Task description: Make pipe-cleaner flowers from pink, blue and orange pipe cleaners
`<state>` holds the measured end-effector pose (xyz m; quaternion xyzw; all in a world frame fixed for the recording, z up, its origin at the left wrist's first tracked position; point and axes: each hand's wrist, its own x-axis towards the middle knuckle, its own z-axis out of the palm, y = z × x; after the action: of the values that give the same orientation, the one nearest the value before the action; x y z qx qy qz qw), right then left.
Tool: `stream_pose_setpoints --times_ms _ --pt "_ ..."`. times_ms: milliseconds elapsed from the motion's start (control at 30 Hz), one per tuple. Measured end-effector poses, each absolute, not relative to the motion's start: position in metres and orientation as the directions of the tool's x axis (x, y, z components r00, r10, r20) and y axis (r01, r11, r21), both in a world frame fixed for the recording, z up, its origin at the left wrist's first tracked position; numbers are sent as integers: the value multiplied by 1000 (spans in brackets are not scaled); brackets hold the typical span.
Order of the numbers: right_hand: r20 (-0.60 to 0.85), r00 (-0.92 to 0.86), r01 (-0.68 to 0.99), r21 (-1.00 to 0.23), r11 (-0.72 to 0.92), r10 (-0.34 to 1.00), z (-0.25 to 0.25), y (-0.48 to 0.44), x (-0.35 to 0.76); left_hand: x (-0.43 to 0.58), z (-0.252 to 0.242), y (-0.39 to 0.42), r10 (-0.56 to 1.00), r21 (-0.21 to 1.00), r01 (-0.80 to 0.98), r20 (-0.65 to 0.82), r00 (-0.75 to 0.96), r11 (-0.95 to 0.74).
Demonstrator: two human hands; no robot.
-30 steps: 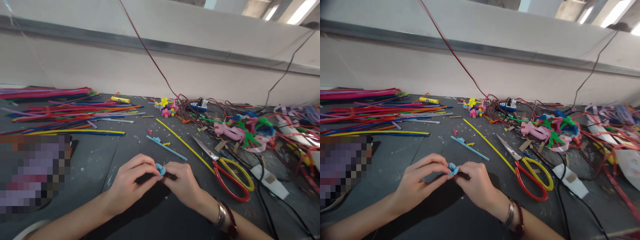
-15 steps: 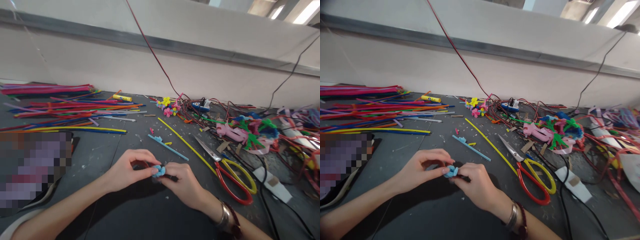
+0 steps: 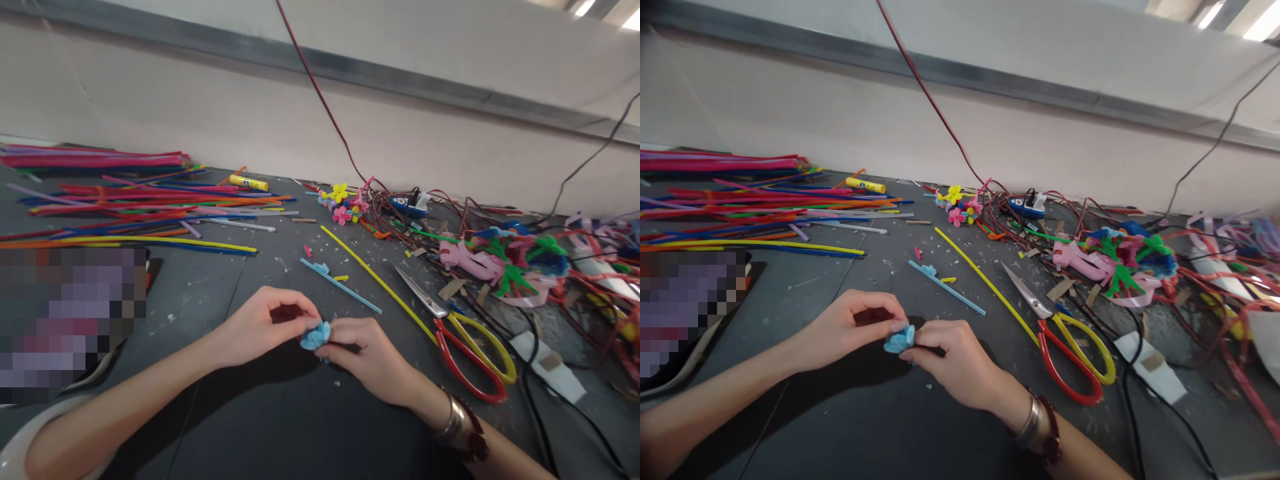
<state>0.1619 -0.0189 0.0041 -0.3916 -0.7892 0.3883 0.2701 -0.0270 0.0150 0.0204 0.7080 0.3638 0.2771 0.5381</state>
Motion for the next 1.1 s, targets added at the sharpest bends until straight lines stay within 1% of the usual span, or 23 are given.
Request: stream_pose_setpoints --times_ms 100,167,267,333,500,600,867,1100 --pt "97 -563 363 -863 352 821 4 -18 163 -30 21 16 766 948 180 92 637 -264" --pt "75 -586 318 -894 314 807 4 -17 164 -33 22 16 698 923 133 172 696 -360" --pt "21 -631 265 -934 241 775 4 -17 165 -35 25 18 592 901 89 202 780 -425" --pt "-19 -657 252 -948 195 754 5 -17 165 -36 26 18 573 905 76 198 795 -419" --pt "-83 -684 235 -966 111 725 9 -17 167 -35 25 17 616 922 89 177 768 -377" --pt "-89 -692 216 -972 89 716 9 -16 168 -34 24 17 628 923 95 176 758 -373" --pt "-85 -702 170 -984 50 707 7 -16 169 -35 26 15 590 936 55 174 789 -349" --pt "-108 -709 176 -984 27 697 6 -17 170 -35 26 15 556 938 43 166 815 -344"
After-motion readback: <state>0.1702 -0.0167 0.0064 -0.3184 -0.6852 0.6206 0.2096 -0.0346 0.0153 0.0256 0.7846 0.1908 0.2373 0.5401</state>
